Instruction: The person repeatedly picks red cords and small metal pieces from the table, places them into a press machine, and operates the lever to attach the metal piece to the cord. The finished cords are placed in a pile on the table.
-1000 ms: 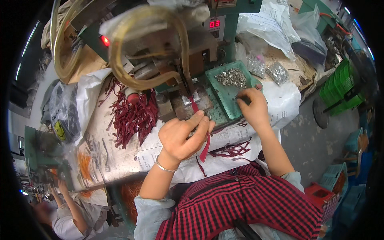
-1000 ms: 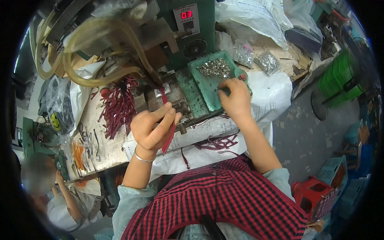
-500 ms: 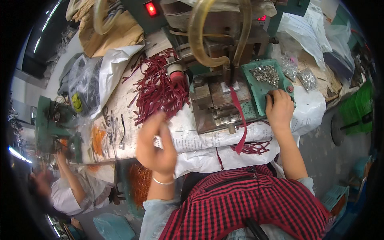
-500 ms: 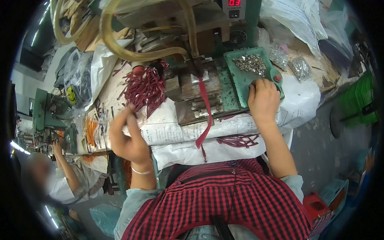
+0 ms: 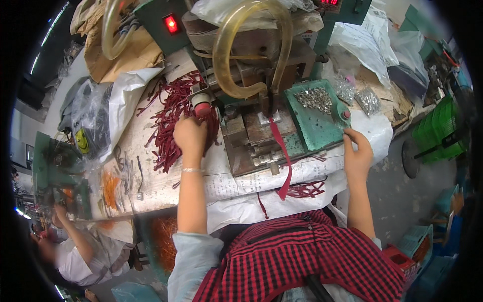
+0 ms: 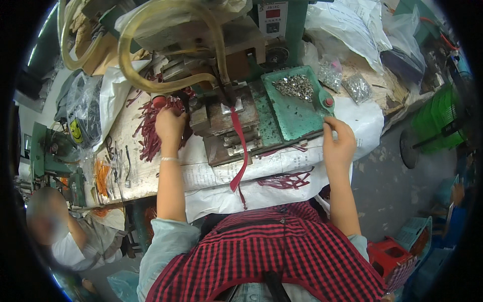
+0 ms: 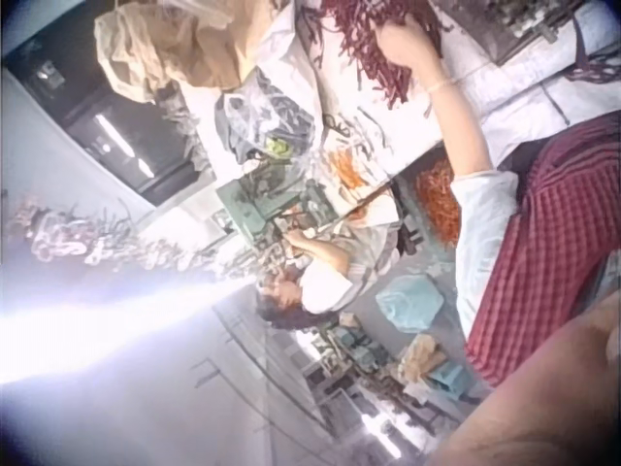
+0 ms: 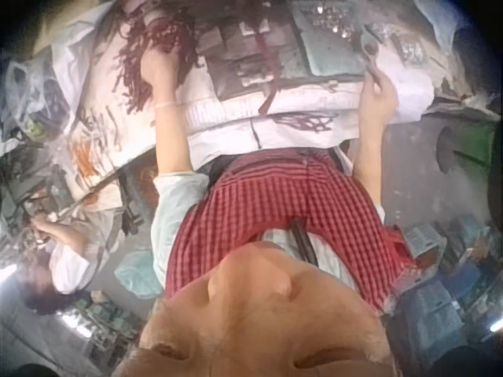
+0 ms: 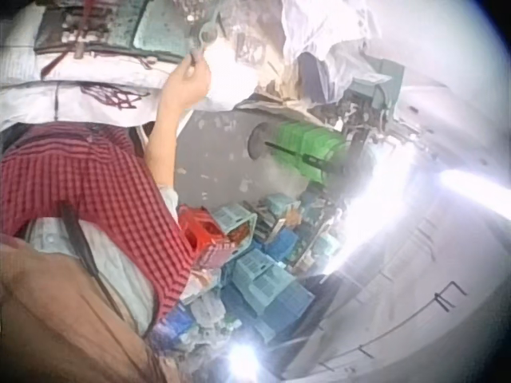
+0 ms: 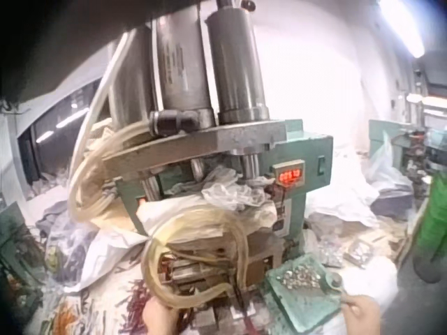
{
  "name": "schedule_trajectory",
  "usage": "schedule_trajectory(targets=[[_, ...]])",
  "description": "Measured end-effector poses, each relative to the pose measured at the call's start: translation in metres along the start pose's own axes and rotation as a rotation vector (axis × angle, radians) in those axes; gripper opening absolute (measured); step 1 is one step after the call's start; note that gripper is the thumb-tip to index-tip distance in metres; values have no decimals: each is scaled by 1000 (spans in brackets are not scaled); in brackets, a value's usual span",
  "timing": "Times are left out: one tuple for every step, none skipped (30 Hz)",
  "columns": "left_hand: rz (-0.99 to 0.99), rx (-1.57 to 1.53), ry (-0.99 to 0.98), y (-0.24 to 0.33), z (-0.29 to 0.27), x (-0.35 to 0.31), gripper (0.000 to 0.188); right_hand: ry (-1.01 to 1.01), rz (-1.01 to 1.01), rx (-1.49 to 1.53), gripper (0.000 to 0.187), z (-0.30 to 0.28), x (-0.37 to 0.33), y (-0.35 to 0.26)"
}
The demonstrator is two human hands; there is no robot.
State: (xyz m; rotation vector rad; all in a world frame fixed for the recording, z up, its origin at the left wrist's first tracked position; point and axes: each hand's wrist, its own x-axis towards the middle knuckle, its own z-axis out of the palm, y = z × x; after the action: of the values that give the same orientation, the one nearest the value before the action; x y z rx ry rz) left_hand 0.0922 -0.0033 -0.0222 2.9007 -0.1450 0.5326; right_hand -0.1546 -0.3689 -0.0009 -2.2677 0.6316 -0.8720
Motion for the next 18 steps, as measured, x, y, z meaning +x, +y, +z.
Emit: schedule_trajectory(targets=[[-57,-107,-58,-5,-8,-7,27,17,20,34,17,-5,-1,2],[-115,-214,-67,-11,-17,-11,26,-16,17,92,17,-8,0,-5],[-168,-319,-76,-17,-23,-13,26,-44,17,150,16,-9,1,-18],[-125,-415,-33,-26,-22,-17,23,-72,17,207,16,-9,2,-33],[-159,-568,-50,-28,-26,-17,21,-107,-42,262,16,-7,6,-52],[-195,-719,-65,-31,-31,-17,19,-144,-105,319,16,-2,12,-72],[-228,-874,-80,-32,-34,-16,17,-174,-174,381,15,5,19,-88],[-229,-1021,-55,-37,-27,-17,11,-204,-245,441,16,14,27,-104],[-232,-1089,-20,-36,-27,-19,10,-195,-336,441,16,22,35,-120],[-228,-1166,10,-29,-25,-20,10,-188,-381,491,16,30,43,-133],[-220,-1242,40,-20,-27,-22,11,-172,-397,559,16,43,47,-137],[-241,-1240,34,-14,-29,-29,12,-209,-290,625,19,51,42,-145],[-267,-1284,46,-8,-33,-35,12,-245,-181,691,22,56,39,-152],[-307,-1325,57,0,-41,-44,13,-243,-140,757,26,60,39,-155],[-365,-1360,62,6,-48,-56,15,-254,-90,818,31,62,34,-155],[-358,-1435,106,15,-55,-58,18,-262,-38,878,35,64,29,-153],[-285,-1416,162,21,-63,-60,17,-251,-11,921,36,67,25,-152],[-241,-1419,235,31,-75,-58,16,-232,3,967,36,72,27,-151]])
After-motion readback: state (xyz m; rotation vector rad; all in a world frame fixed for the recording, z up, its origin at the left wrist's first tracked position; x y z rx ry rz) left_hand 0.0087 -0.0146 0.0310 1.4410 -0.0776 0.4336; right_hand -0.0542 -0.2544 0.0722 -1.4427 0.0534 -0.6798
